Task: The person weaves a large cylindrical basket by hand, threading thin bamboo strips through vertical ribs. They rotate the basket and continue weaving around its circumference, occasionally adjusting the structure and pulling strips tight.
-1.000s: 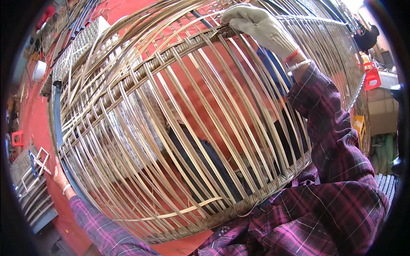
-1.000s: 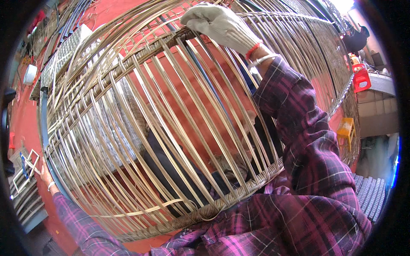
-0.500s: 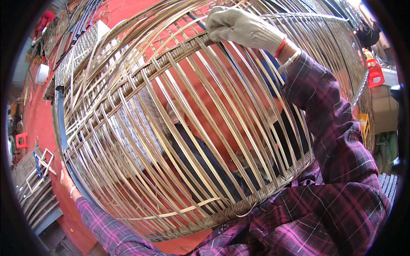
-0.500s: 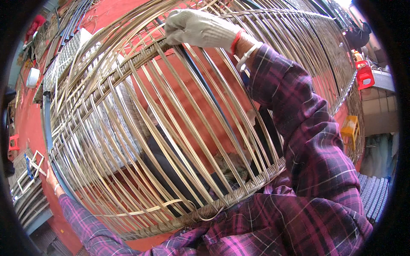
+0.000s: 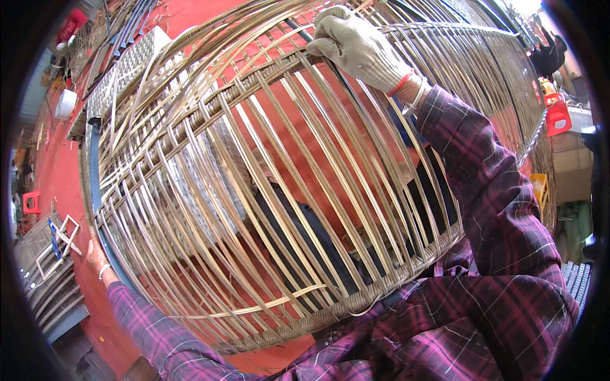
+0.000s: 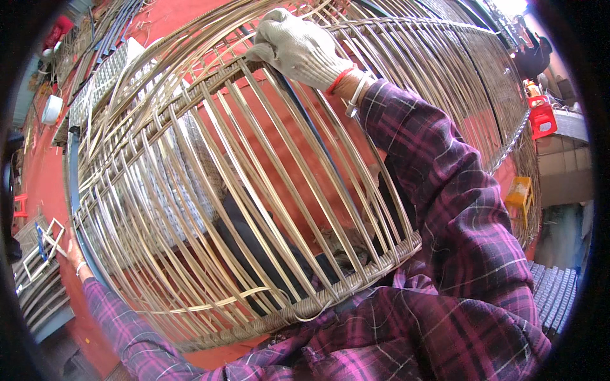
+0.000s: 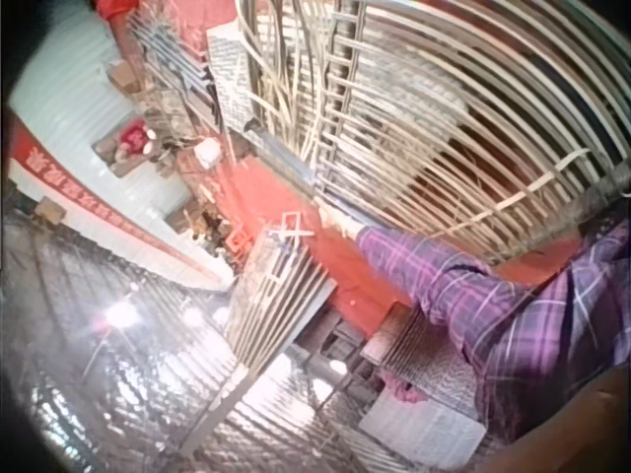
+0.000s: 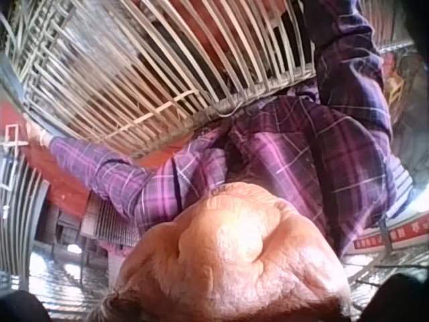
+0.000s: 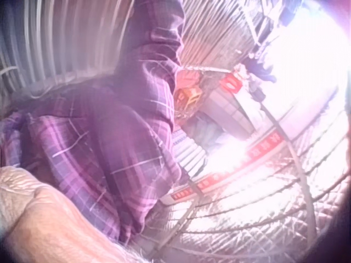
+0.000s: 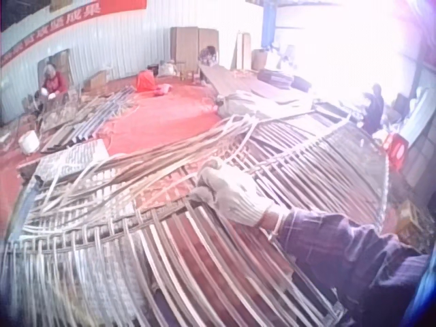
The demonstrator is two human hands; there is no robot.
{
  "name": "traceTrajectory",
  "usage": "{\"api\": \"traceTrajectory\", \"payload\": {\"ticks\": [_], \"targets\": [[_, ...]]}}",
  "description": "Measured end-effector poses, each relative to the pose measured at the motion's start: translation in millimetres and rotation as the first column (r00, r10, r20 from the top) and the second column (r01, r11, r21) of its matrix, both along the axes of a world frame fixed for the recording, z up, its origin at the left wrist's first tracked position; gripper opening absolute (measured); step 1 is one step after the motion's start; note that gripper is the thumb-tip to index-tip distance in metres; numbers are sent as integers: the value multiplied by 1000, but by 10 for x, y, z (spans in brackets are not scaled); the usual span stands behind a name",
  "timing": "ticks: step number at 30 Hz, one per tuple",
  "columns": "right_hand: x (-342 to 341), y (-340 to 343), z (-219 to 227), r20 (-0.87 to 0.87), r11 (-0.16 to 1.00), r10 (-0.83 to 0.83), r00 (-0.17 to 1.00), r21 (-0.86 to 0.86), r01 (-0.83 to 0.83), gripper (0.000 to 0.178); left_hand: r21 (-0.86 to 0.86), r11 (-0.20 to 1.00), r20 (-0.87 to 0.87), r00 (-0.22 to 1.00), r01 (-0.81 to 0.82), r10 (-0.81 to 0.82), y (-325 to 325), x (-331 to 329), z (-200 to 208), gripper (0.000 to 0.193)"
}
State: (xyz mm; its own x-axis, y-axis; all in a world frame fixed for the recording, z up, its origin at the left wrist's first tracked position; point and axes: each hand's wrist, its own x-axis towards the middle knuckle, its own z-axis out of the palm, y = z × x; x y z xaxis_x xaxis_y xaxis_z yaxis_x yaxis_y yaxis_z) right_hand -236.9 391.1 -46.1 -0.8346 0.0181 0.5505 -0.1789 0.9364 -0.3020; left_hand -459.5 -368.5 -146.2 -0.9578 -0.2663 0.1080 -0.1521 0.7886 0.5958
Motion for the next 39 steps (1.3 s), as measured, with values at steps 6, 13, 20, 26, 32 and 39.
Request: {"api": "traceTrajectory", "payload": {"ticks": [6,13,20,26,32,39], "targets": [[18,-129,-45,-91,964,-54,994,-265,28,57,-196,974,-172,974,113,-148,340,364,284,39],[24,-589,-201,96,948,264,960,159,-277,36,-358,704,-386,589,614,-710,2608,1285,841,34],[-78,-832,-155,217,923,175,960,304,-236,15,-613,544,-254,510,572,-822,3956,1537,647,45],[-62,-886,-159,73,928,157,985,331,-173,5,-693,477,-266,423,541,-866,4048,1357,606,39],[-204,-763,-180,120,960,241,963,118,-255,11,-461,491,-380,336,739,-862,4060,1191,631,18],[-264,-721,-74,397,930,311,863,-316,-190,25,-227,493,-288,426,840,-858,4075,1058,684,18]]}}
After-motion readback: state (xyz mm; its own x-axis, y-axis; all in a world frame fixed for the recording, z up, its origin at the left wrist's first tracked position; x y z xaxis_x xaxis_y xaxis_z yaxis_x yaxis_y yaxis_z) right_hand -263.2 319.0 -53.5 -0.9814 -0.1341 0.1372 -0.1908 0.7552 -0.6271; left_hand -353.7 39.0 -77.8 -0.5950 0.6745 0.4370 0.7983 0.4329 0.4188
